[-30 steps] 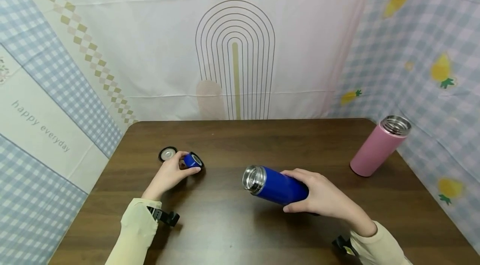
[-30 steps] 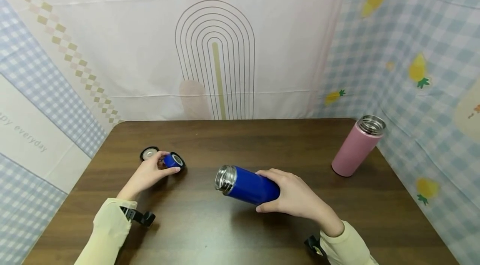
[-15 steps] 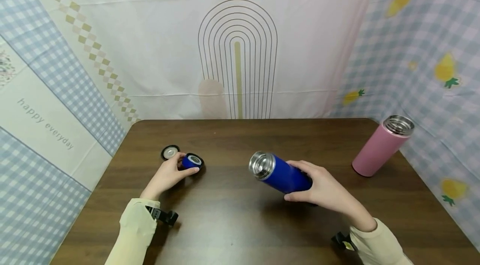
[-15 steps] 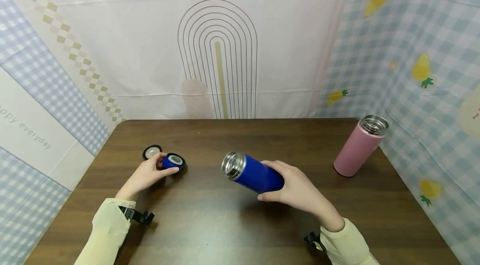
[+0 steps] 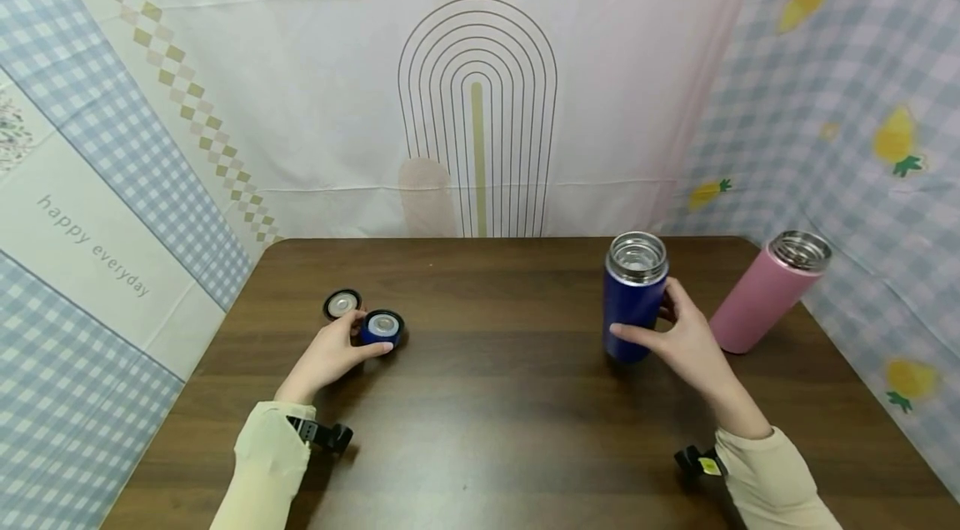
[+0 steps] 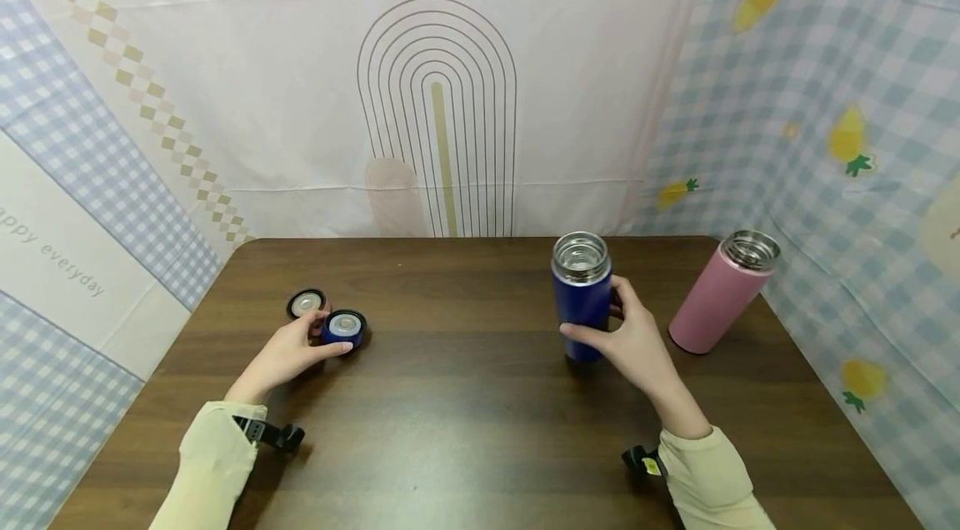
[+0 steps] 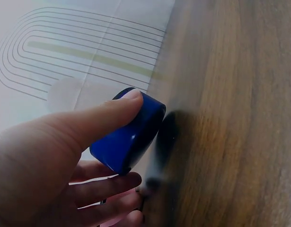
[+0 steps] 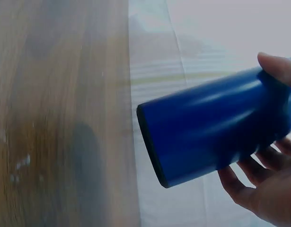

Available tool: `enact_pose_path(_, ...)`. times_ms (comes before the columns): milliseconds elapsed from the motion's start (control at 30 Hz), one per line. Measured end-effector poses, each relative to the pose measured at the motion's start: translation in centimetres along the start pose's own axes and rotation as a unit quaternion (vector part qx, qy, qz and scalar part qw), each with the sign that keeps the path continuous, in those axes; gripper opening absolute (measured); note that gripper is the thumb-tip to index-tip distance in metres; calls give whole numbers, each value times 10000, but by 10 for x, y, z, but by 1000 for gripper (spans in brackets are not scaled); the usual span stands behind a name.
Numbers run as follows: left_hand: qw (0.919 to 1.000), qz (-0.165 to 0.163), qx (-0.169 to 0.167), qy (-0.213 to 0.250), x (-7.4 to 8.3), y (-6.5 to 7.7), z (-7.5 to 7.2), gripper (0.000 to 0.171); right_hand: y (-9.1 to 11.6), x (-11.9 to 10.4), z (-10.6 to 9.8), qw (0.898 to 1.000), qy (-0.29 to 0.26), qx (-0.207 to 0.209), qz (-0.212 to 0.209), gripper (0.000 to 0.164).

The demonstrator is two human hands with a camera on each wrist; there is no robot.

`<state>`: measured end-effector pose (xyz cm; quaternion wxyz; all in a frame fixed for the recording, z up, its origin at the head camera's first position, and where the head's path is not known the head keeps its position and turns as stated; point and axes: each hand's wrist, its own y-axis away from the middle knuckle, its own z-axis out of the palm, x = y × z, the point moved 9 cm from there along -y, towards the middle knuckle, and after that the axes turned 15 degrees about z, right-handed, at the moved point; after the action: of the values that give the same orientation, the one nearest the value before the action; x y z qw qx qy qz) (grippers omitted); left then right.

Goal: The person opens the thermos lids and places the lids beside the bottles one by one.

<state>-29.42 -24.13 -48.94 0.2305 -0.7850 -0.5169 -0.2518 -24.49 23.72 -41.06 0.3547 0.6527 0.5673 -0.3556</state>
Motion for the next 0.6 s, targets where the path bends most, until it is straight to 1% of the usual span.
enact_pose_path(100,10000,16,-39,-41,-1,1,0,88,-6,10,-9,9994,-275,117,168,88)
enact_pose_path(233,10000,32,-37,-80,-3,1,1,86,-14,23,-18,9982,-377,326,323,89)
enact_pose_path(333,9999,46,-15,-137,-4,1,1,83,-18,32,-22,9967,-478,463,460,90)
enact_pose_path(500,9996,175,44,-225,-2,0,0,80,-21,44,-28,9921,-693,701,780,89)
enact_pose_path(600,9993,260,46,-277,0,0,0,79,-22,50,-30,9901,-731,793,896,89)
